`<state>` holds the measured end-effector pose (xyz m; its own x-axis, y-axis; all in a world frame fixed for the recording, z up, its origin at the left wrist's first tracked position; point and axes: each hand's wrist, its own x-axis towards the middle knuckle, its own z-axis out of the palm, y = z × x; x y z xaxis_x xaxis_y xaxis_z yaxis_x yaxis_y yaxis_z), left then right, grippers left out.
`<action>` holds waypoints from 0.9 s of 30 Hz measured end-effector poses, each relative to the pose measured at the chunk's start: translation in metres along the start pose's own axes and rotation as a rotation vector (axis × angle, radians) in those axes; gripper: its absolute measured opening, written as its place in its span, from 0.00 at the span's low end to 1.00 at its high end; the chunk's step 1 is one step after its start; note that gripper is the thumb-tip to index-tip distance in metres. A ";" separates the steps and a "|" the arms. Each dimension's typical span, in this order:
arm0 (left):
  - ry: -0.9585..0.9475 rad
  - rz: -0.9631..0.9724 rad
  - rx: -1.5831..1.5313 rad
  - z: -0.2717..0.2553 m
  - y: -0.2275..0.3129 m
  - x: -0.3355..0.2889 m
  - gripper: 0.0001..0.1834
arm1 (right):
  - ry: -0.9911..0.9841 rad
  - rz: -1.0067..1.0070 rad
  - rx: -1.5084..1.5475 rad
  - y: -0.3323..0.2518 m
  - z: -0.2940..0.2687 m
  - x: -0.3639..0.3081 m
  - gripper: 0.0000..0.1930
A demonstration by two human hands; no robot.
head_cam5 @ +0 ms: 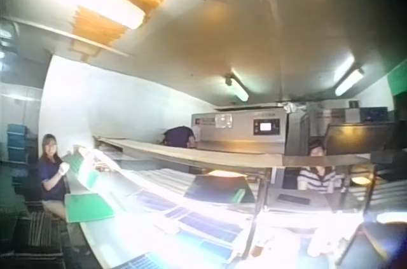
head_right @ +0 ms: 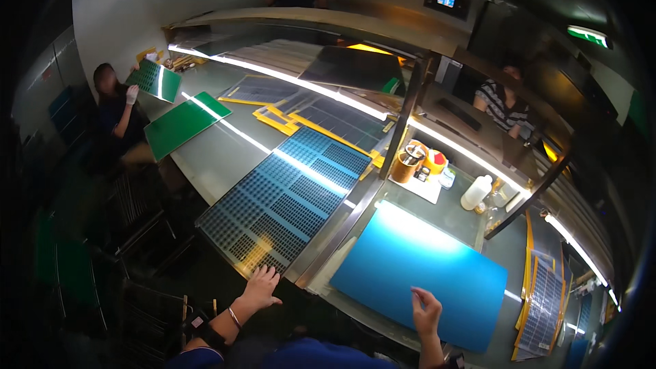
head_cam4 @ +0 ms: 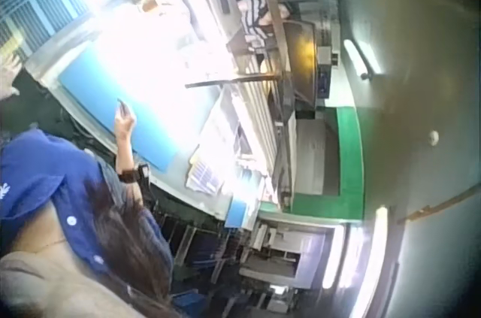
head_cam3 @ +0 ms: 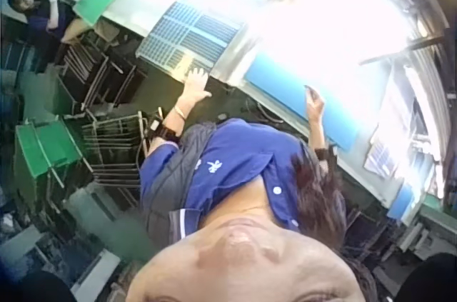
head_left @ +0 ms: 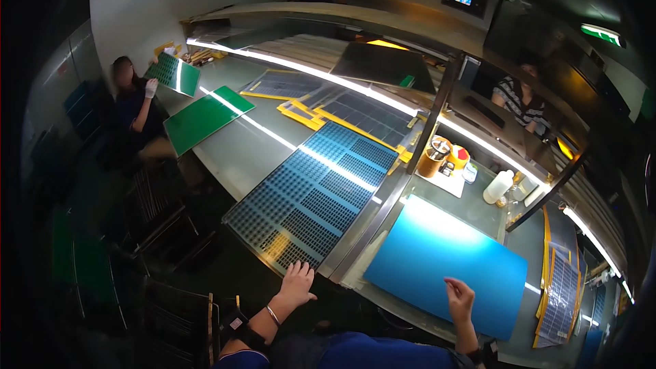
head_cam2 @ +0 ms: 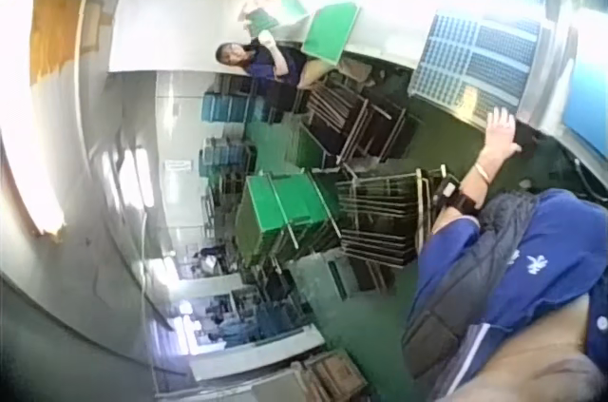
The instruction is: Inspecting and organizing translucent material sheets at a workstation.
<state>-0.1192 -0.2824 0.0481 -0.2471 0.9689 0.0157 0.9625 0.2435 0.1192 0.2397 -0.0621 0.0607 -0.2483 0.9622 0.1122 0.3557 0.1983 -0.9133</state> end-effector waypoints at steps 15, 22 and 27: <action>-0.044 0.165 -0.488 0.042 -0.067 -0.025 0.22 | -0.757 -0.696 -0.492 -0.045 0.297 0.152 0.20; 0.038 0.045 -0.479 0.045 -0.054 -0.027 0.24 | -0.740 -0.774 -0.481 -0.036 0.300 0.155 0.22; -0.122 0.094 -0.639 0.042 -0.072 -0.022 0.14 | -0.921 -0.733 -0.555 -0.042 0.292 0.171 0.29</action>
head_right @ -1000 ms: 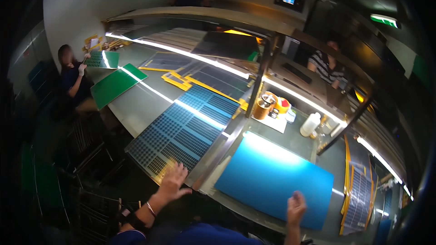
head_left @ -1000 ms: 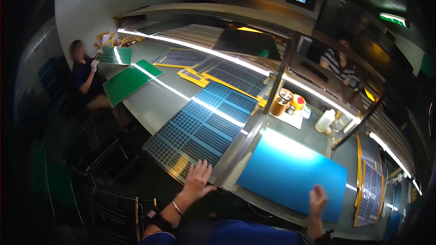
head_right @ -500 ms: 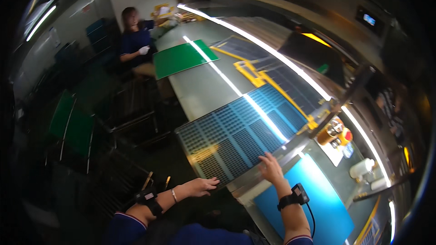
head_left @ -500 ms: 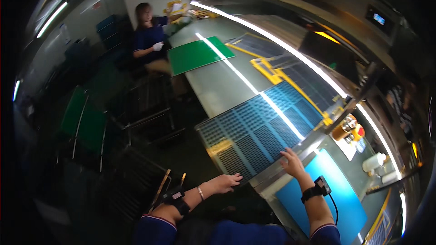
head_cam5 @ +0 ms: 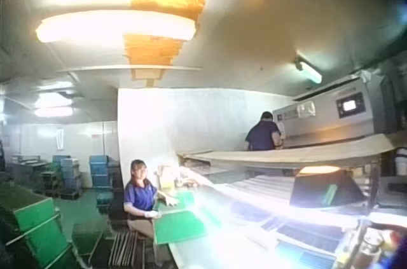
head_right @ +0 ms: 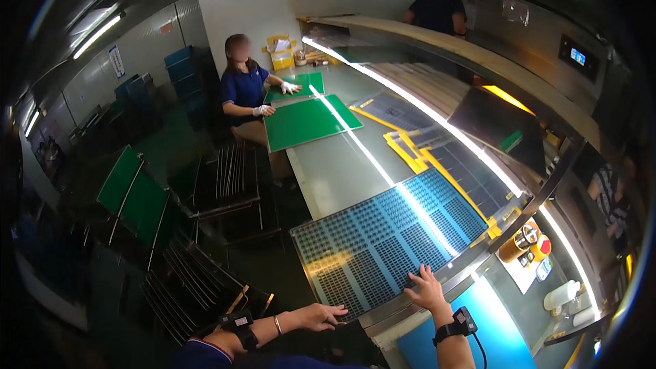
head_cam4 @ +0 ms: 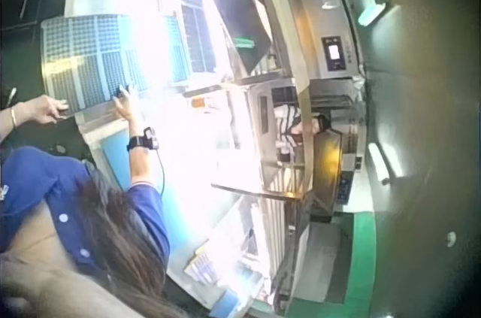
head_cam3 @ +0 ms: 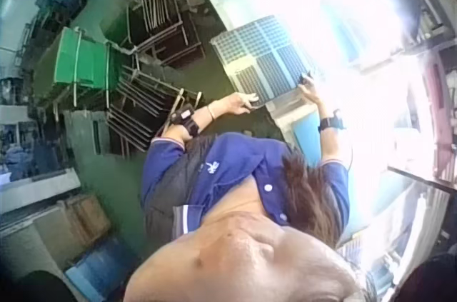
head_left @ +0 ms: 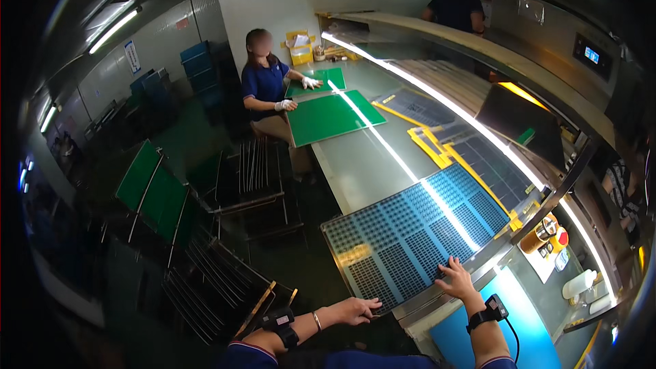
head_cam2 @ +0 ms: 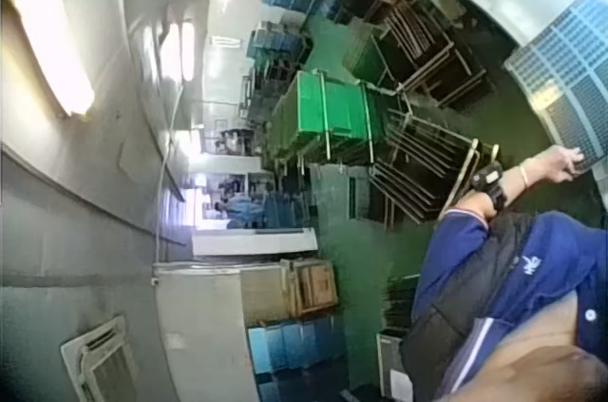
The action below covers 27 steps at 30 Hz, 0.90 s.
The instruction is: Inspecting and organizing translucent material sheets at a workstation.
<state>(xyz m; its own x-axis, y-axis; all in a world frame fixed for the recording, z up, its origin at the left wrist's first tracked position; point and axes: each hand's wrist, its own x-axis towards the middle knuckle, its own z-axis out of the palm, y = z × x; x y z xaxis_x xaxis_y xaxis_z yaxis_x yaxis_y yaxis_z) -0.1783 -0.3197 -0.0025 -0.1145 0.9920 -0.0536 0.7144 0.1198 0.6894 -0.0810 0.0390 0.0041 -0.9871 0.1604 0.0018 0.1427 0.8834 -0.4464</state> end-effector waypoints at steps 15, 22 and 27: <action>0.866 -0.124 0.230 -0.069 0.063 0.022 0.03 | -0.160 -0.141 -0.151 -0.008 -0.002 0.001 0.27; 0.454 0.502 0.330 -0.027 0.093 0.077 0.09 | -0.382 -0.030 -0.241 -0.024 -0.017 0.039 0.17; 0.329 -0.387 0.614 -0.005 0.039 0.140 0.26 | 0.424 -0.221 -0.251 -0.100 -0.165 0.097 0.14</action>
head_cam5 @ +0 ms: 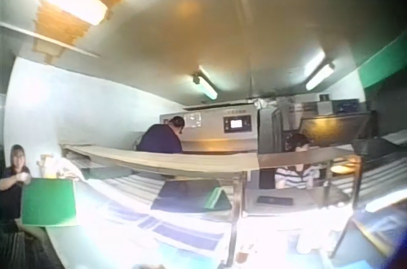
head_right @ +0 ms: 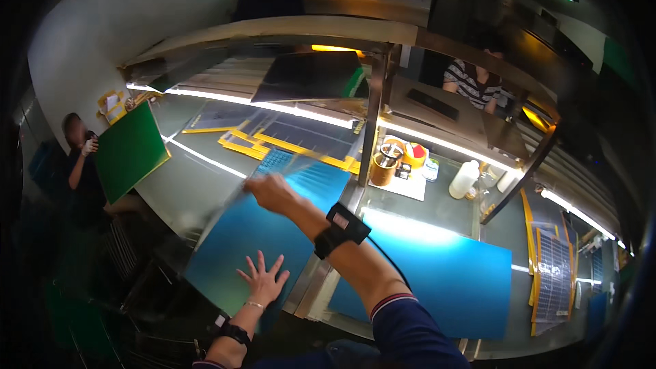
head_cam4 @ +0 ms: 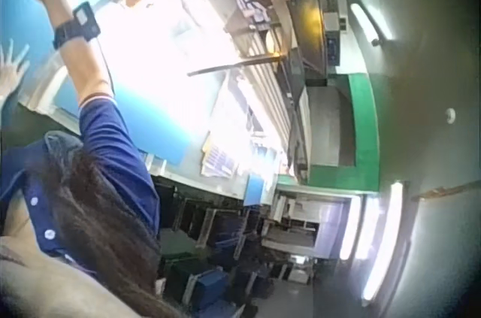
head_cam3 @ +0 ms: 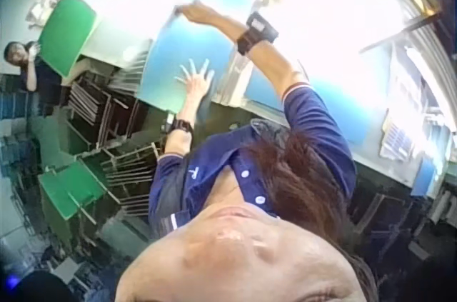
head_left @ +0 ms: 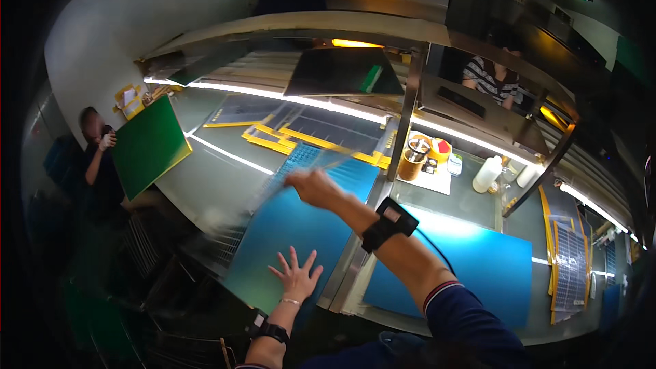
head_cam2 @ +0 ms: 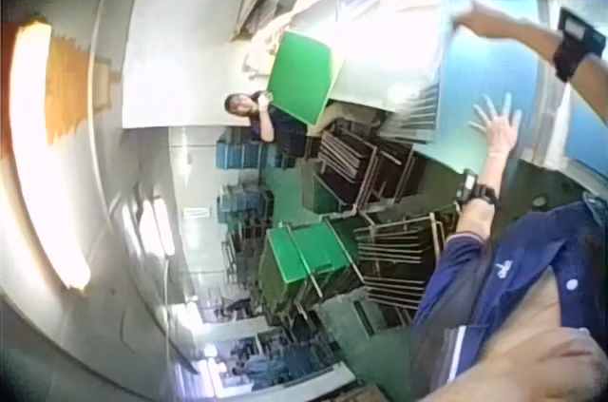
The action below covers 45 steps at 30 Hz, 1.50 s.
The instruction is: Inspecting and organizing translucent material sheets at a workstation.
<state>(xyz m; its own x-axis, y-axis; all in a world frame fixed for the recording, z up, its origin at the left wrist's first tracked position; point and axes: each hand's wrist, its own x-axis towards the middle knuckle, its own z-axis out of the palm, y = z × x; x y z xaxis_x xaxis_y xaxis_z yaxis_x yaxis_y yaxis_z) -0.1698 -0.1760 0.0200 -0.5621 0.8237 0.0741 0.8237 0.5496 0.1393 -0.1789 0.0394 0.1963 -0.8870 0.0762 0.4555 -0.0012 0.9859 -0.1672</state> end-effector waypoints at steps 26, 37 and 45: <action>-0.690 -0.736 -1.452 -0.103 -0.163 -0.157 0.21 | 0.011 0.215 0.602 -0.221 0.085 -0.352 0.18; -0.889 -0.303 -1.350 -0.118 -0.183 -0.075 0.27 | 0.921 2.069 1.772 -0.253 0.004 -0.512 0.18; -0.730 0.010 -0.921 -0.095 -0.050 -0.018 0.32 | 0.832 1.589 1.094 -0.180 -0.068 -0.570 0.10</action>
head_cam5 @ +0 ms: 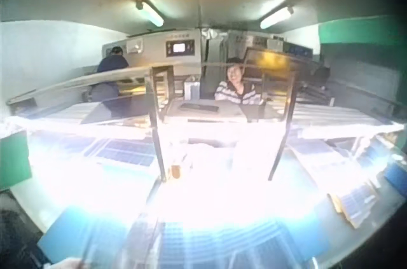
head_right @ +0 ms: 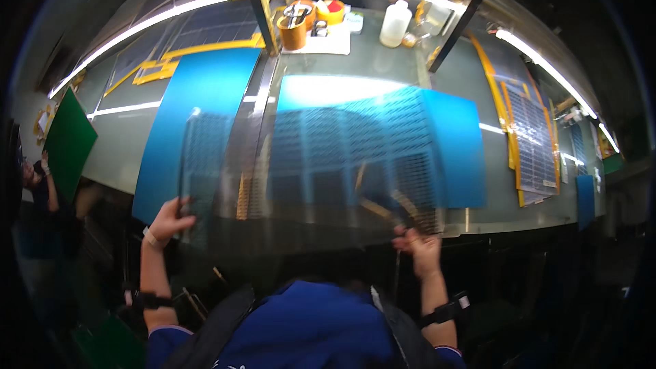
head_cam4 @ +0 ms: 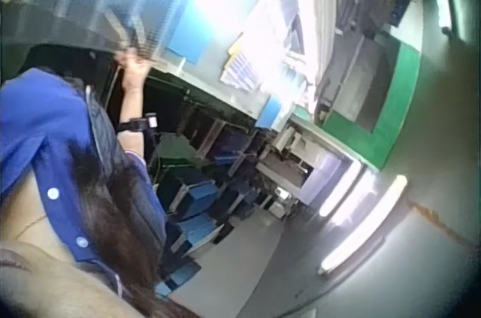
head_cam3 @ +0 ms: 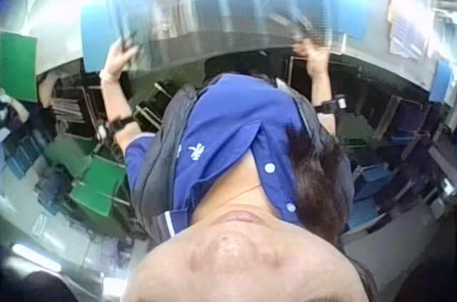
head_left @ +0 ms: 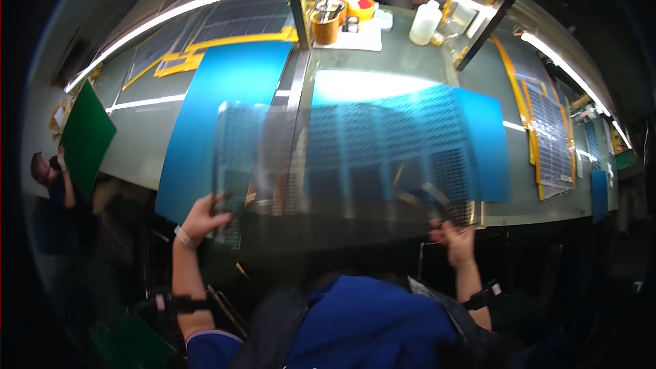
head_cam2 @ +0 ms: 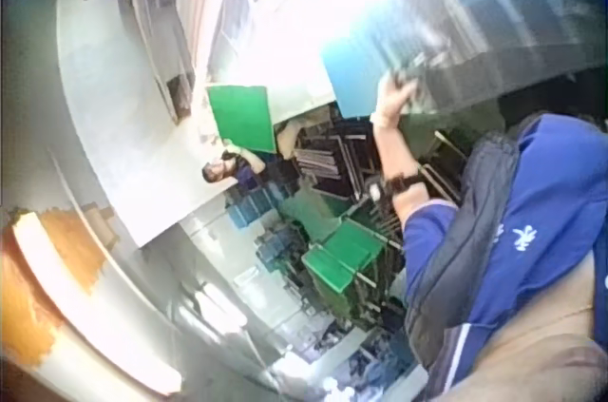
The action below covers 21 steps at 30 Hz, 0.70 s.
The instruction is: Inspecting and organizing translucent material sheets at a workstation.
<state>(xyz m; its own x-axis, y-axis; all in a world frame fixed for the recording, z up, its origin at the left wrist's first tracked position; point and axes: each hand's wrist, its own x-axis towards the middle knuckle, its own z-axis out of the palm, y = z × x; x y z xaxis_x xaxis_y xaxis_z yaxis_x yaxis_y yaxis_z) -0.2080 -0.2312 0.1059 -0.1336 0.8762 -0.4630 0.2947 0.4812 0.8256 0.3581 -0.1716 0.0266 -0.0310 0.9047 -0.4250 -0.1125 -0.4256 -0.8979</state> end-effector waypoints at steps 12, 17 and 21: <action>0.093 0.389 0.181 0.147 0.041 0.154 0.18 | 0.442 -0.145 -0.019 -0.042 -0.129 0.091 0.09; -0.105 0.632 0.540 0.135 0.017 0.154 0.31 | 0.519 -0.134 -0.032 -0.033 -0.137 0.090 0.09; -0.263 0.506 0.580 0.132 0.012 0.150 0.40 | 0.504 -0.140 -0.035 -0.031 -0.143 0.091 0.08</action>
<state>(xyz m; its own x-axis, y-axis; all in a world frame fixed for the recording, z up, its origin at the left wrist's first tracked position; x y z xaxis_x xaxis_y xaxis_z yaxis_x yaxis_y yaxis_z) -0.1001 -0.0979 0.0037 0.3522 0.9147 -0.1984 0.7127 -0.1247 0.6903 0.5008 -0.0788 -0.0012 0.4650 0.8347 -0.2951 -0.0481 -0.3090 -0.9498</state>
